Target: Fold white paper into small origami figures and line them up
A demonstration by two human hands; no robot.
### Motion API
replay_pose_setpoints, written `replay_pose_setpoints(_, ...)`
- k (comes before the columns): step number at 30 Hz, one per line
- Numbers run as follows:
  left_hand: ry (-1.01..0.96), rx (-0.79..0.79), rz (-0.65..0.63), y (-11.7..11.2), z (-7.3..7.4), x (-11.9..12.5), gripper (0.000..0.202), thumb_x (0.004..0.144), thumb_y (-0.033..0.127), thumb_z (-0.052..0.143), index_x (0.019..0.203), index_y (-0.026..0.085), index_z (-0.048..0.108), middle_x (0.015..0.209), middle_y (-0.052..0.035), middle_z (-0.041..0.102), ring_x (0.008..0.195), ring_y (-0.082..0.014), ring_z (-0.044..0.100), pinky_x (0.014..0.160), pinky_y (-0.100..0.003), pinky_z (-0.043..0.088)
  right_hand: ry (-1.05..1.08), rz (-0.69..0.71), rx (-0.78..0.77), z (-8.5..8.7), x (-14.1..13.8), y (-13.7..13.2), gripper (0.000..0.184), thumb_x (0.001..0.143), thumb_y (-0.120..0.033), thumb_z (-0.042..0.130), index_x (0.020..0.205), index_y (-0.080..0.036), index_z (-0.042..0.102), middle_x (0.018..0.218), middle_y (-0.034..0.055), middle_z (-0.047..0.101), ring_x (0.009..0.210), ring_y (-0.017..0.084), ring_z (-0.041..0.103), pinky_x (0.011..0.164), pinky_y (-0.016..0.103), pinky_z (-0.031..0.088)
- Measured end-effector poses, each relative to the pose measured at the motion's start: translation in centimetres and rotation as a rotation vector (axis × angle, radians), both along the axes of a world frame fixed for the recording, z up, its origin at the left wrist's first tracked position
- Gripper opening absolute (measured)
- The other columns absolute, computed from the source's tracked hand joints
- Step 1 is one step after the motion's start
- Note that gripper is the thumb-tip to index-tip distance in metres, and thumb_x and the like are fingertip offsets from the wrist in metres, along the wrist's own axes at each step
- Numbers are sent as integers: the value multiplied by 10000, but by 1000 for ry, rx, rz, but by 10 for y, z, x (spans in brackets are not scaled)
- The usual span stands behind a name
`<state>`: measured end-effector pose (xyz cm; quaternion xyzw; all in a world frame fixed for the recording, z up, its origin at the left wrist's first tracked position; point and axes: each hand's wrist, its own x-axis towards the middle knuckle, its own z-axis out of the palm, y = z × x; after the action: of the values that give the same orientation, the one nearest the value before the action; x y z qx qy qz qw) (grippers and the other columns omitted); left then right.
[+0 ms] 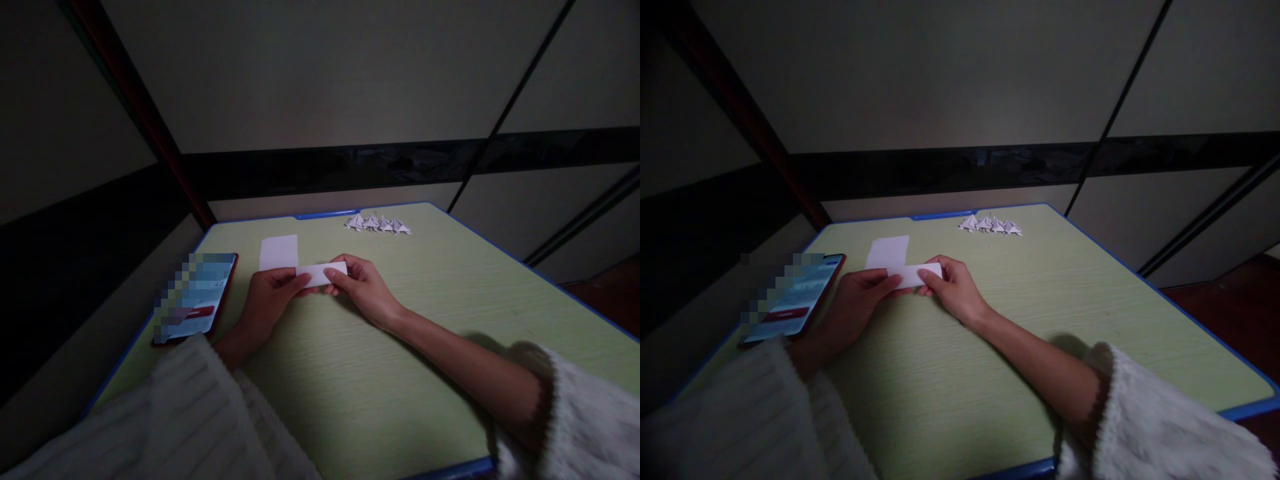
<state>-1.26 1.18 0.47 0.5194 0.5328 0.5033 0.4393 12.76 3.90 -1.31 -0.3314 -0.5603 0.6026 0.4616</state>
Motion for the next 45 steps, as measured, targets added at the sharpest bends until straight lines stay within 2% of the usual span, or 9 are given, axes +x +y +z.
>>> replay_pose_setpoints(8, 1, -17, 19, 0, 1, 0, 80, 623, 159, 591, 637, 149, 669, 494, 29, 608, 490, -93, 535, 488, -185, 408, 38, 26, -18, 1, -1, -1, 148, 690, -254, 542, 721, -131, 467, 507, -33, 536, 454, 42, 472, 474, 176, 370)
replay_pose_setpoints(12, 59, -10, 66, -2, 4, 1, 74, 618, 159, 596, 614, 134, 665, 473, 40, 597, 439, -70, 500, 469, -173, 391, 124, -29, -17, 2, -2, -3, 237, 670, -216, 565, 804, -183, 372, 526, -64, 539, 451, 47, 503, 450, 169, 376)
replay_pose_setpoints(16, 114, -19, 119, -3, 6, 1, 98, 618, 187, 598, 636, 116, 663, 499, 31, 618, 450, -77, 516, 476, -180, 392, 180, -100, 7, 3, -2, -4, 298, 649, -211, 590, 760, -210, 314, 556, -84, 529, 454, 54, 529, 424, 163, 374)
replay_pose_setpoints(20, 133, -13, 145, -2, 5, 1, 138, 627, 200, 586, 688, 104, 663, 620, -4, 671, 531, -99, 564, 526, -191, 410, 136, -120, 16, 3, -2, -3, 217, 655, -228, 587, 663, -173, 377, 525, -60, 523, 451, 51, 521, 422, 164, 371)
replay_pose_setpoints(25, 142, -4, 141, -3, 5, 1, 161, 625, 206, 586, 722, 102, 661, 676, -21, 685, 558, -116, 578, 546, -209, 421, 63, -134, 11, 3, 0, -2, 170, 642, -211, 593, 558, -131, 469, 453, -38, 528, 418, 34, 467, 442, 173, 358)
replay_pose_setpoints(45, 82, -22, 106, -2, 3, 0, 141, 625, 203, 588, 696, 101, 655, 619, -4, 667, 475, -80, 523, 511, -190, 410, -43, -203, 20, 6, 1, -3, 191, 616, -238, 609, 516, -129, 488, 418, -41, 520, 376, 36, 415, 411, 180, 298)
